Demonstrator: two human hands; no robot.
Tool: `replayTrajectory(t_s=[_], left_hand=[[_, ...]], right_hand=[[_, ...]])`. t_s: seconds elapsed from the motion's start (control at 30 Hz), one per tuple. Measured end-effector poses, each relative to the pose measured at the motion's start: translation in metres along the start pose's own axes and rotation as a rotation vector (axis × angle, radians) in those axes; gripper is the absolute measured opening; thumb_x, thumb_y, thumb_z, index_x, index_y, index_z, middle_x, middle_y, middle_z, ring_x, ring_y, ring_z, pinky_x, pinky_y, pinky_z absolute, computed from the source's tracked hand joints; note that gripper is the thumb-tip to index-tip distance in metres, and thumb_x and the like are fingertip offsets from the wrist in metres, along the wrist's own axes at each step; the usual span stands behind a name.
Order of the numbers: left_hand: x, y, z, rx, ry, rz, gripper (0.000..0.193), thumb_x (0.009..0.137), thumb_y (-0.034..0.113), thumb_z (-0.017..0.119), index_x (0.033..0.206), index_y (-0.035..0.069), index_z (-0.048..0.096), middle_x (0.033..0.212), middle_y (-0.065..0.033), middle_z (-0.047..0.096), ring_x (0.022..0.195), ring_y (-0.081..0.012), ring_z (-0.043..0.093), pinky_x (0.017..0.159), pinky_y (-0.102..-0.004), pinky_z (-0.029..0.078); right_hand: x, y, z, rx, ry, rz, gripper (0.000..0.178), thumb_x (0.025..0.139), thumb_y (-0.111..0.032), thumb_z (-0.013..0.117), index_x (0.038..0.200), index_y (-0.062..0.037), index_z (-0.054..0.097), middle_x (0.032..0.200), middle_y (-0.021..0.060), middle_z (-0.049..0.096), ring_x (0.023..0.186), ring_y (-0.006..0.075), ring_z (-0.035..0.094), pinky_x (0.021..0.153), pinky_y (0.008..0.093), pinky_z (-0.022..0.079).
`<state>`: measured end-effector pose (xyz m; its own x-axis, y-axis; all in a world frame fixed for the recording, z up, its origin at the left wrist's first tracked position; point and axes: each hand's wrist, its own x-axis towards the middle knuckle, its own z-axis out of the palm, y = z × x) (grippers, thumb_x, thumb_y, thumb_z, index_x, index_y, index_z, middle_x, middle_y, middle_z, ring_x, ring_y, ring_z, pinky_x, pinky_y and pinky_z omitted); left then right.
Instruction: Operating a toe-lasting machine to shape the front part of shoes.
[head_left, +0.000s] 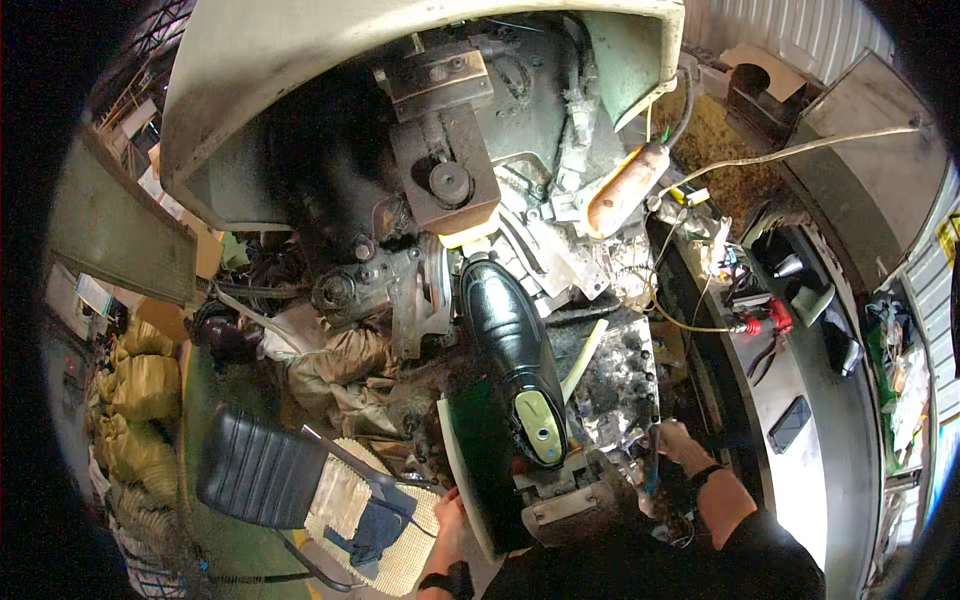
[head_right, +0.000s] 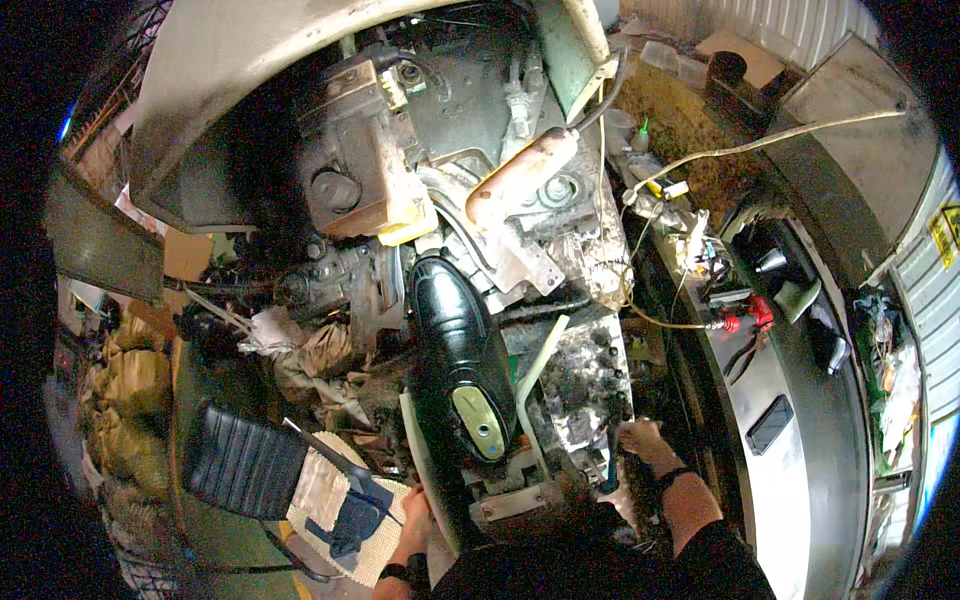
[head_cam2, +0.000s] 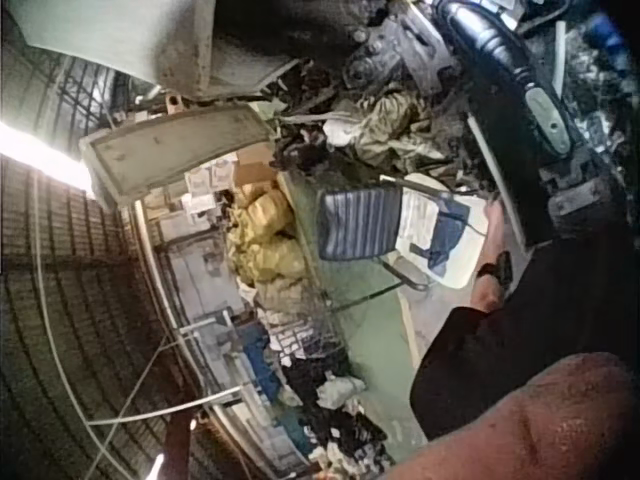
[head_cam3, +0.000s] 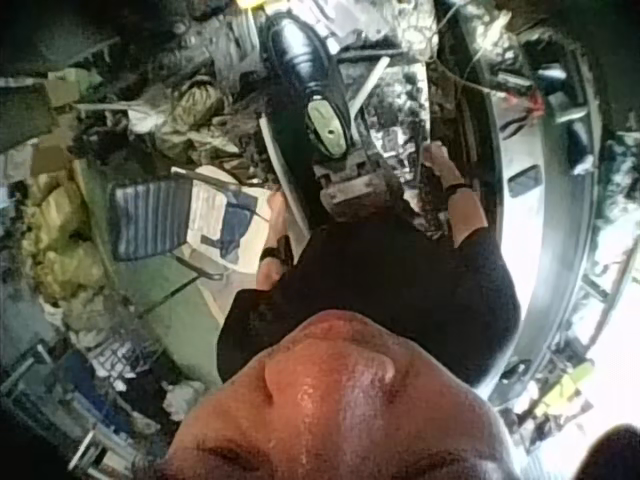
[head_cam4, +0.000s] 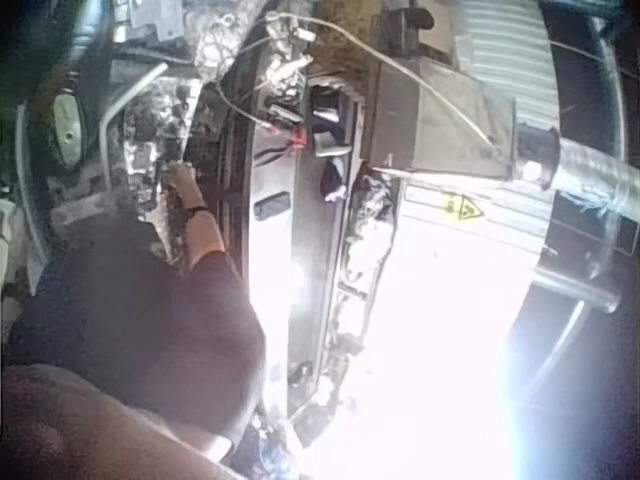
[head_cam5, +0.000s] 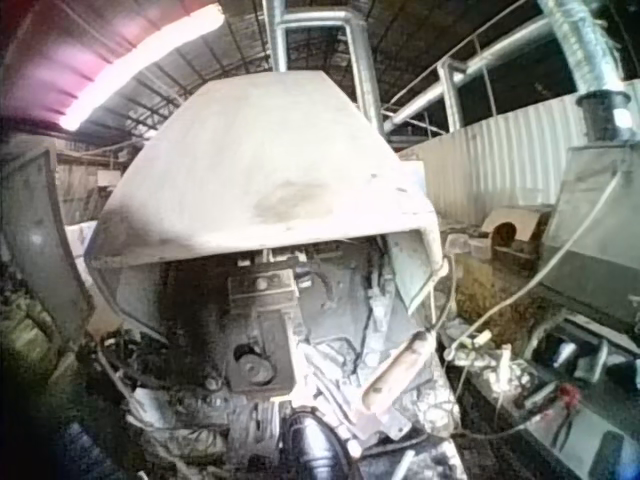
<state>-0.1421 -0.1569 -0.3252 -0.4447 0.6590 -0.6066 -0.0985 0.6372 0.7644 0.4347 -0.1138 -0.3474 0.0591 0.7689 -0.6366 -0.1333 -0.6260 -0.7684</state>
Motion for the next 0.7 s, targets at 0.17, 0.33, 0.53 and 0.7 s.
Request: replayTrajectory(t_s=[0.17, 0.33, 0.53, 0.7], left_hand=[[-0.012, 0.028, -0.016, -0.031, -0.087, -0.177, 0.036, 0.088, 0.004, 0.063, 0.121, -0.008, 0.06, 0.1, -0.0139, 0.07, 0.081, -0.0247, 0.068, 0.075, -0.0331, 0.054], [0.02, 0.017, -0.012, 0.291, 0.279, 0.406, 0.027, 0.079, 0.009, 0.068, 0.103, -0.004, 0.072, 0.091, -0.0137, 0.074, 0.083, -0.0248, 0.069, 0.077, -0.0366, 0.052], [-0.033, 0.102, -0.003, 0.261, 0.127, 0.307, 0.026, 0.077, 0.005, 0.066, 0.1, -0.005, 0.072, 0.087, -0.0092, 0.072, 0.083, -0.0165, 0.065, 0.076, -0.0299, 0.049], [-0.094, 0.174, 0.01, -0.115, 0.072, 0.53, 0.039, 0.088, 0.008, 0.068, 0.124, -0.006, 0.061, 0.123, -0.0172, 0.066, 0.115, -0.0247, 0.062, 0.101, -0.0342, 0.046]], right_hand=[[-0.006, 0.0, 0.029, -0.008, 0.162, 0.008, 0.009, 0.081, -0.007, 0.07, 0.084, -0.0013, 0.064, 0.076, 0.0126, 0.066, 0.059, 0.0229, 0.065, 0.042, 0.0358, 0.044], [-0.031, -0.064, 0.059, 0.215, 0.48, -0.018, 0.017, 0.085, -0.009, 0.065, 0.096, 0.0039, 0.062, 0.067, 0.006, 0.058, 0.051, 0.0173, 0.056, 0.043, 0.0323, 0.041], [-0.022, -0.104, 0.026, -0.082, 0.557, -0.231, 0.059, 0.083, -0.004, 0.066, 0.138, 0.0005, 0.048, 0.08, 0.0072, 0.063, 0.063, 0.0119, 0.056, 0.051, 0.0294, 0.043], [-0.059, -0.22, 0.071, -0.141, 0.208, -0.506, 0.057, 0.083, -0.01, 0.069, 0.137, -0.0035, 0.053, 0.081, 0.0048, 0.066, 0.074, 0.0112, 0.06, 0.063, 0.0276, 0.047]])
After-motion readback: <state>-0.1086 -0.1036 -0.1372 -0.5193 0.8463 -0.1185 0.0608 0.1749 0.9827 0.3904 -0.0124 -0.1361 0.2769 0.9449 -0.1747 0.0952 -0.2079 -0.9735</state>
